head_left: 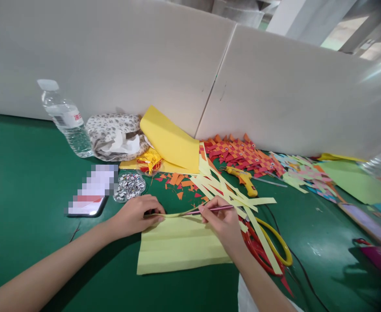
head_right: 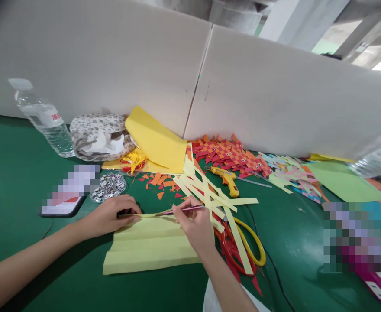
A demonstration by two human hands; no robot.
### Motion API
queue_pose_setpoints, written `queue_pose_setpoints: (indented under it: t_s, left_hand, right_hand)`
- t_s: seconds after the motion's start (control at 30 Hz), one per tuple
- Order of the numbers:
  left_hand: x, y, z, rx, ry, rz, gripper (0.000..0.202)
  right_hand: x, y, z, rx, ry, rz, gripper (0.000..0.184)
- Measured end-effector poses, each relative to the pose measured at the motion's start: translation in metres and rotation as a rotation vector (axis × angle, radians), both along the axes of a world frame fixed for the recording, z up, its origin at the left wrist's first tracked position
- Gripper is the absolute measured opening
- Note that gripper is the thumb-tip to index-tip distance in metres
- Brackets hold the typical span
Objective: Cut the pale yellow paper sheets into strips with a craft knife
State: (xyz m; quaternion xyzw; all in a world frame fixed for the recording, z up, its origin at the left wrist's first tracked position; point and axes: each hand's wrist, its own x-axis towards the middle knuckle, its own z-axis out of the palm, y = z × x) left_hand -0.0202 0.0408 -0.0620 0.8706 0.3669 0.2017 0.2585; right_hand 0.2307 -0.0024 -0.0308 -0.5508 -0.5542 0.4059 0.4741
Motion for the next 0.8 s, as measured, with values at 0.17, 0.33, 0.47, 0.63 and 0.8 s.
queue_pose_setpoints:
  t_s: [0.17,0.33,0.47,0.63,0.8]
  left_hand:
    - [0.000,0.000,0.001,-0.011,0.005,0.001,0.015]
    - [0.000,0.000,0.001,-0.004,0.003,-0.014,0.017]
    - [0.000,0.001,0.001,0.001,-0.004,-0.020,0.016]
    - [0.000,0.000,0.001,-0.007,0.000,-0.017,0.015]
    - [0.001,0.000,0.002,-0.018,0.003,-0.006,0.014]
  right_hand:
    - [-0.004,-0.002,0.004,0.087,0.027,-0.013,0.027]
    - [-0.022,-0.004,-0.001,0.033,0.019,0.038,0.026]
    - [-0.030,-0.004,-0.007,0.015,0.009,0.022,0.027]
    - [-0.030,-0.003,-0.008,-0.014,0.029,0.020,0.027]
    - [-0.027,-0.002,-0.009,-0.040,0.049,0.016,0.028]
